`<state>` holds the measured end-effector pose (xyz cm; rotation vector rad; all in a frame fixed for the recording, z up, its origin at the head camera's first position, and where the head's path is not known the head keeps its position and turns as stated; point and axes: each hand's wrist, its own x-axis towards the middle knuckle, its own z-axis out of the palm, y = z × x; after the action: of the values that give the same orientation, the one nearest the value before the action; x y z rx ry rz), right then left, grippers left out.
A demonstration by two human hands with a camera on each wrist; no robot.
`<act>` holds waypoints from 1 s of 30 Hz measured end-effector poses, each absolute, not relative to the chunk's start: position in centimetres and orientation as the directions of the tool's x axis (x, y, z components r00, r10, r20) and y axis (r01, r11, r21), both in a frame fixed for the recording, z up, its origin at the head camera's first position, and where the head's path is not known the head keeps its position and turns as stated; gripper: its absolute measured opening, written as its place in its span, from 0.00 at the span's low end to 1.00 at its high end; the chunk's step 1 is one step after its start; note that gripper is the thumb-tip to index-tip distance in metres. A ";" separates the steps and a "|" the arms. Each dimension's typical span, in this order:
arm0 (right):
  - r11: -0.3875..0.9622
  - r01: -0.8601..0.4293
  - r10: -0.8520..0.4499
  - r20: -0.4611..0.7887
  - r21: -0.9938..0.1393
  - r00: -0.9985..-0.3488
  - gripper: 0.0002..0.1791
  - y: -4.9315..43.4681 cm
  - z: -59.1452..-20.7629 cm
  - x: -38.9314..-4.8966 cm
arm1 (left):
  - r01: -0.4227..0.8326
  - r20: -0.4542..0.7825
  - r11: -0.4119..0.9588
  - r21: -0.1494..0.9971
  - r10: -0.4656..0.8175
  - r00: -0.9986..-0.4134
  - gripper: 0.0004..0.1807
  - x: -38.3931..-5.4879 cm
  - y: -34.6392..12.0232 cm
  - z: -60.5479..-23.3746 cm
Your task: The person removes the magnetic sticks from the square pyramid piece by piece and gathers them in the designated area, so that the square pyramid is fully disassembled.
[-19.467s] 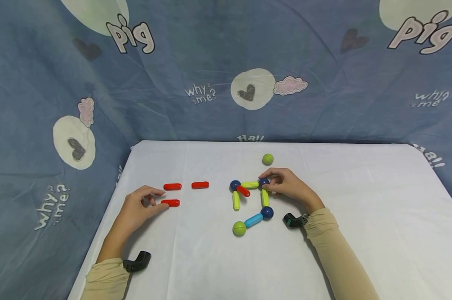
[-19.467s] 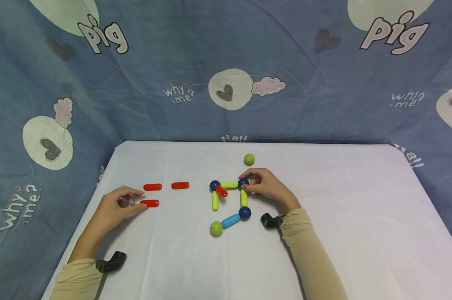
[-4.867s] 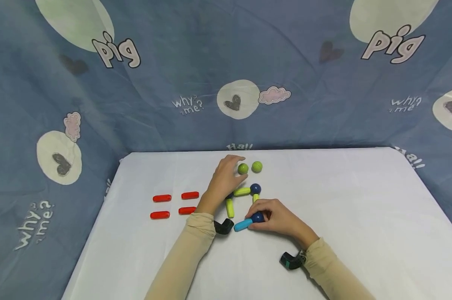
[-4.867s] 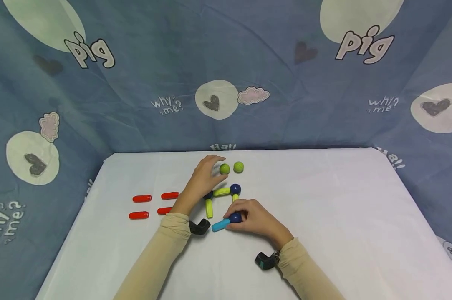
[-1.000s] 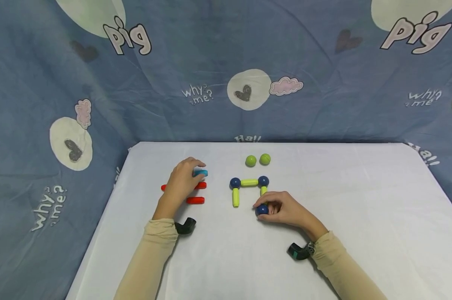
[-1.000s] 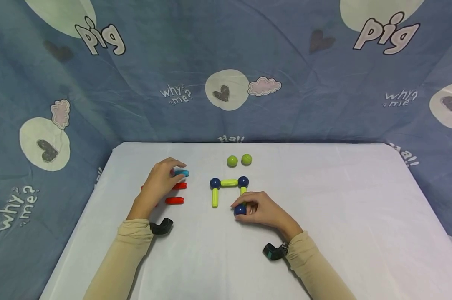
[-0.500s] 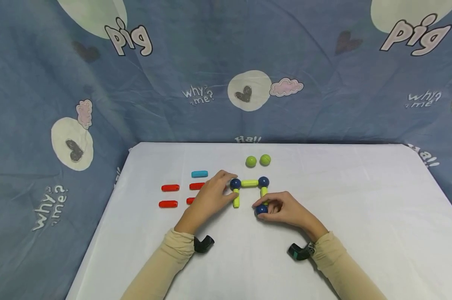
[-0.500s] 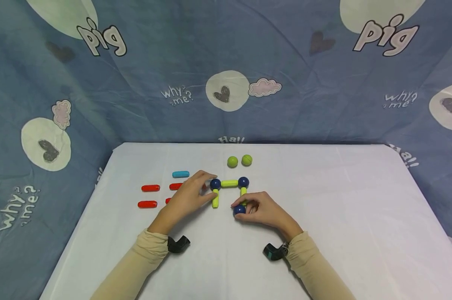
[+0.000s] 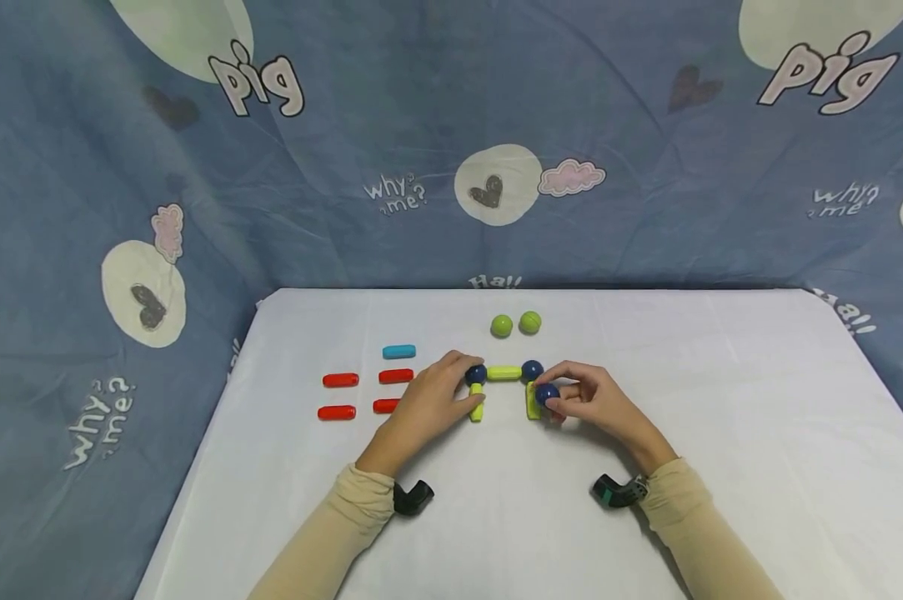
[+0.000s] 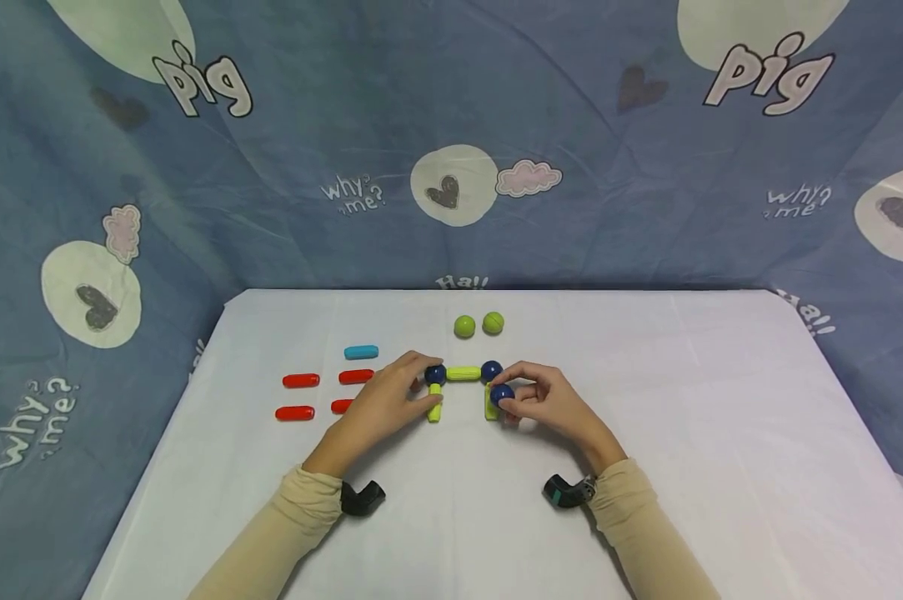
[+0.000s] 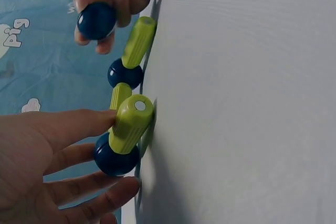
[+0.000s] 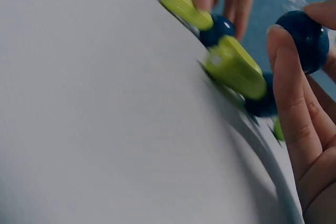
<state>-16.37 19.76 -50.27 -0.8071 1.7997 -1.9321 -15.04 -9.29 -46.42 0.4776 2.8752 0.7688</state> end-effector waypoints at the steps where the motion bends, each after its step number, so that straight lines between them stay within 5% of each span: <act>1: -0.113 -0.112 -0.613 0.159 -0.987 -0.774 0.19 20.0 -50.2 -16.7 | 0.268 -0.043 0.818 0.509 0.335 -0.941 0.30 -15.0 -9.2 -46.4; 5: -0.085 -0.117 -0.538 0.144 -0.990 -0.831 0.20 20.8 -49.9 -18.1 | 0.268 -0.046 0.816 0.513 0.338 -0.940 0.30 -14.9 -9.1 -46.5; 12: 0.206 -0.149 -0.267 0.091 -0.967 -0.959 0.24 21.9 -50.0 -22.0 | 0.290 -0.039 0.802 0.523 0.362 -0.931 0.29 -14.5 -8.8 -46.6; 20: 0.414 -0.182 -0.209 0.101 -0.892 -0.973 0.25 21.6 -50.3 -23.9 | 0.293 -0.037 0.799 0.526 0.365 -0.930 0.29 -14.1 -8.4 -46.7; 30: 0.464 -0.202 -0.181 0.131 -0.863 -0.975 0.24 21.4 -51.2 -24.3 | 0.284 -0.051 0.812 0.510 0.359 -0.932 0.29 -14.2 -8.6 -46.7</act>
<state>-24.32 21.37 -51.23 -0.3534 2.7052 -1.5987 -14.22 -8.60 -46.72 0.5092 2.8505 0.7685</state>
